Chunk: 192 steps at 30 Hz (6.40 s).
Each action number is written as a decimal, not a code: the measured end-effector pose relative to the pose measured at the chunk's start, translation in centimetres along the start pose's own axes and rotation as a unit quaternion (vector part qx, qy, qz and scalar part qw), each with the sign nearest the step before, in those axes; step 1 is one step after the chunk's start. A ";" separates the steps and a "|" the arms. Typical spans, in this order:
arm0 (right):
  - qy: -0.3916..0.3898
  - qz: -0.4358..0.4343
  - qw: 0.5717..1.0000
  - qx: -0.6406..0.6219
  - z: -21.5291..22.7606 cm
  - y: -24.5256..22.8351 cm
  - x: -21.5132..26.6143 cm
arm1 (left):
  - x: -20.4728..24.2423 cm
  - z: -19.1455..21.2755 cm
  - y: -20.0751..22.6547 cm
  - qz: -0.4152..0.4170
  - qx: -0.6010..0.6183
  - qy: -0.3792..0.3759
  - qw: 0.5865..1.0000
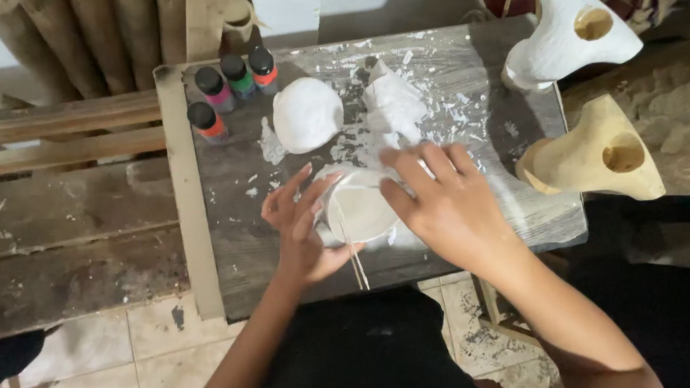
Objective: Applying and smoothing white plaster or clay onto various molds and objects on a workbench
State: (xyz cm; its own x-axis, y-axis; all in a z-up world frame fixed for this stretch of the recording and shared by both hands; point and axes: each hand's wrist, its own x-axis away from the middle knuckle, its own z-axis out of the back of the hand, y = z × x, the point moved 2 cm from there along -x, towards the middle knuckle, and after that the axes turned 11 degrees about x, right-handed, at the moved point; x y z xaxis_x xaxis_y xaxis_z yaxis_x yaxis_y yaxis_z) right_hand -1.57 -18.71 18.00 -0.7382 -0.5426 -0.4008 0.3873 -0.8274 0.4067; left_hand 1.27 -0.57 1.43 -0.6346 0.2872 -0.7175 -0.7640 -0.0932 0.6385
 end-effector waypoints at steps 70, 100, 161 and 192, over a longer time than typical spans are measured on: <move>0.049 -0.482 0.855 -0.187 -4.0 4.6 18.1 | 0.0 -4.1 0.8 0.151 -0.052 0.112 0.981; 0.078 -0.302 0.936 -0.162 -3.3 4.9 16.6 | 3.1 -5.2 3.0 0.141 -0.051 0.165 0.975; -0.042 -0.256 0.862 -0.436 -2.6 7.6 15.1 | 2.9 -8.6 4.1 0.249 -0.172 0.213 0.929; 0.039 -0.376 0.870 -0.317 -4.9 7.2 15.0 | 0.2 -5.2 3.1 0.217 -0.159 0.097 0.958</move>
State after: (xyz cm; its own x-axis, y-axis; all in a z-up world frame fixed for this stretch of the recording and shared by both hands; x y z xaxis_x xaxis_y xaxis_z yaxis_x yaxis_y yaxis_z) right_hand -7.13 -33.50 10.94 -0.8843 0.1996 -0.4220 0.0558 -0.8523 -0.5201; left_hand -1.86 -5.74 1.79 -0.8870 -0.0244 -0.4611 -0.3998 -0.4590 0.7934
